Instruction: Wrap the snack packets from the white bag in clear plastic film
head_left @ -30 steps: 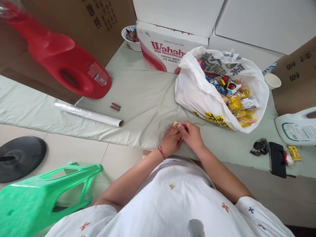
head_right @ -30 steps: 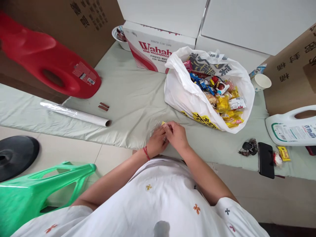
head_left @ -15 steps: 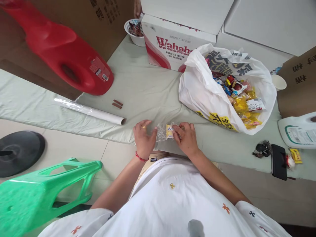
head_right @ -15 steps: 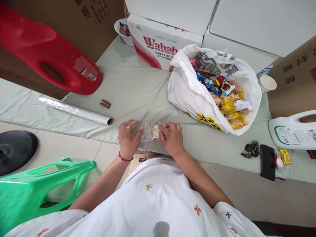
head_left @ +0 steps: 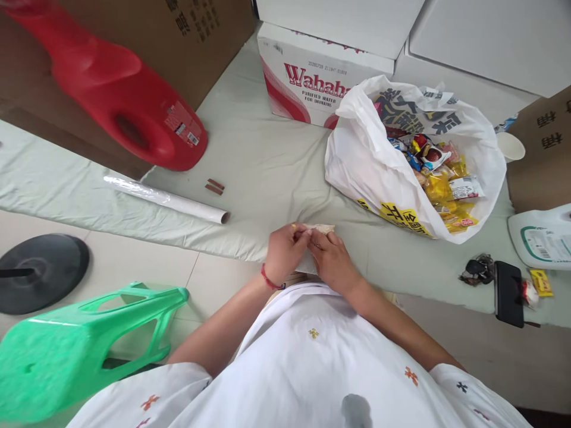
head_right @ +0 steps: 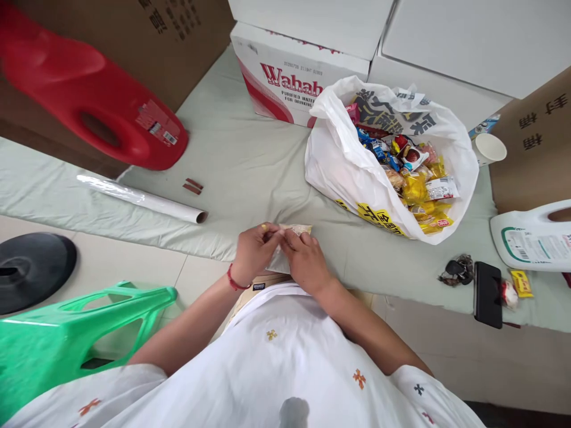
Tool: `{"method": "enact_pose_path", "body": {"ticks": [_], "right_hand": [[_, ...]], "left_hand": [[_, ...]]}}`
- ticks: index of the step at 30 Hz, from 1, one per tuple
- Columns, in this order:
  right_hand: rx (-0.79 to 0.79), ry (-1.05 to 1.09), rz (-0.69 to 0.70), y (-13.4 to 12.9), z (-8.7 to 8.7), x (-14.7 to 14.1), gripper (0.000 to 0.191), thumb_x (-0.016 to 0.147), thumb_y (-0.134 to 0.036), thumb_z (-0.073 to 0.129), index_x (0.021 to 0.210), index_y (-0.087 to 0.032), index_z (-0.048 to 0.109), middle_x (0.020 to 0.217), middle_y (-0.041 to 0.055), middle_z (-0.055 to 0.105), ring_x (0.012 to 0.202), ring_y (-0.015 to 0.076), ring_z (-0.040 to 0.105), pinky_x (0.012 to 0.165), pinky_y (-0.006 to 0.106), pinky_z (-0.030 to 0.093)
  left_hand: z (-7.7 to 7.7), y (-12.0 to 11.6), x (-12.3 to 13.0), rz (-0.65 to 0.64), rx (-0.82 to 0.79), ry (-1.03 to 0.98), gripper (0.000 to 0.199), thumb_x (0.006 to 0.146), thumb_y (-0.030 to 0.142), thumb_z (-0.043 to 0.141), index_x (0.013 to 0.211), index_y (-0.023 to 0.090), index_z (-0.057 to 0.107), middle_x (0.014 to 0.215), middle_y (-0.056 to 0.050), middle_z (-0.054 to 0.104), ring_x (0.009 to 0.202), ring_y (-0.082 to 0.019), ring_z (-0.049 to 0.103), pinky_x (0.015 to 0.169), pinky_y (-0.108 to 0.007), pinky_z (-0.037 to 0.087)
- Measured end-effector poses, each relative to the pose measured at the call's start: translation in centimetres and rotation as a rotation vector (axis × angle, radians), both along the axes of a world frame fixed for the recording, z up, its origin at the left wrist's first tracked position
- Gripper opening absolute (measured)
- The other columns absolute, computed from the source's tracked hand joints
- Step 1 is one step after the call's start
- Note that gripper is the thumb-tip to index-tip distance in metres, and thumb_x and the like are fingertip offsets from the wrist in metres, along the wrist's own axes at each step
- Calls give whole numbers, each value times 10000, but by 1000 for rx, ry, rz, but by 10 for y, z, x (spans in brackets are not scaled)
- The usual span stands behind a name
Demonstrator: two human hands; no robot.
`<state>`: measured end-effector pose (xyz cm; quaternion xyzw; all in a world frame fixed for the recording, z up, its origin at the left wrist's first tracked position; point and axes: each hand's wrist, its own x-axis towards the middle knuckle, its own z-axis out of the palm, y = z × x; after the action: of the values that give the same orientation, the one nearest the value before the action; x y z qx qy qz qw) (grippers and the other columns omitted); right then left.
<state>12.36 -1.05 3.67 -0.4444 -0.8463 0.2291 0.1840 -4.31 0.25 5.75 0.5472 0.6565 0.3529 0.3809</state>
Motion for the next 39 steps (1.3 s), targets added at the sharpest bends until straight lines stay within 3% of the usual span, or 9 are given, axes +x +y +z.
{"method": "enact_pose_path", "body": {"ticks": [6,10,15,17,20,23,29,35,39], "right_hand": [[-400,614,-67,9,-6,9,545,945,-332,594,1480,-230,565,1530,152,556,1389,293,545,1162,525,479],[-803,1030,-356,12,-10,20,382,849,-440,665,1156,-220,721,982,84,757,905,233,732,888,428,619],[-524,939,-761,19,-8,37,292,892,-378,561,1085,-218,711,1148,96,737,635,151,599,616,344,588],[-271,723,-639,28,-5,48,395,900,-298,549,1269,-237,677,1411,124,642,972,225,694,847,420,619],[-75,361,-142,48,-6,61,648,846,-174,603,1492,-226,568,1590,138,508,1508,312,425,1258,581,339],[-188,293,178,59,-10,62,690,852,-225,690,1525,-244,541,1561,128,552,1517,312,421,1283,607,269],[-540,606,-149,18,2,60,588,883,-497,760,1407,-267,628,1270,76,722,1123,242,698,976,389,586],[-672,128,-317,-34,60,195,441,819,-566,811,1186,-323,786,1079,86,796,897,298,744,806,436,603],[-600,-352,-693,10,111,325,329,653,-476,972,910,-303,861,840,152,793,610,233,696,587,387,498]], "left_hand": [[-5,3,19,-227,220,70,409,1029,282,376,1147,165,750,1039,-102,698,1006,-205,677,936,-353,560],[-14,-9,22,-451,325,409,649,910,348,598,1520,134,542,1277,-172,634,1200,-329,589,1041,-489,518],[-27,-9,29,-486,298,735,718,928,386,655,1575,147,455,1396,-212,608,1188,-369,578,943,-495,540],[-34,-3,26,-472,322,753,609,976,318,594,1544,129,481,1375,-221,620,1174,-343,596,942,-462,554],[-37,5,16,-526,380,660,531,1003,300,554,1512,155,520,1364,-203,624,1205,-323,604,988,-446,564],[-28,6,4,-531,374,467,485,1002,369,569,1455,196,572,1349,-166,631,1211,-299,632,1001,-423,572],[-19,-13,15,-373,96,-87,411,1031,478,534,1316,196,627,1131,-105,752,969,-218,731,848,-345,607],[-17,-38,30,-565,49,-50,293,1021,392,527,1157,201,703,1078,-107,771,801,-185,737,706,-308,605],[-9,-44,10,-485,94,14,302,1040,361,487,944,223,737,911,-63,754,763,-171,703,721,-292,581]]}}
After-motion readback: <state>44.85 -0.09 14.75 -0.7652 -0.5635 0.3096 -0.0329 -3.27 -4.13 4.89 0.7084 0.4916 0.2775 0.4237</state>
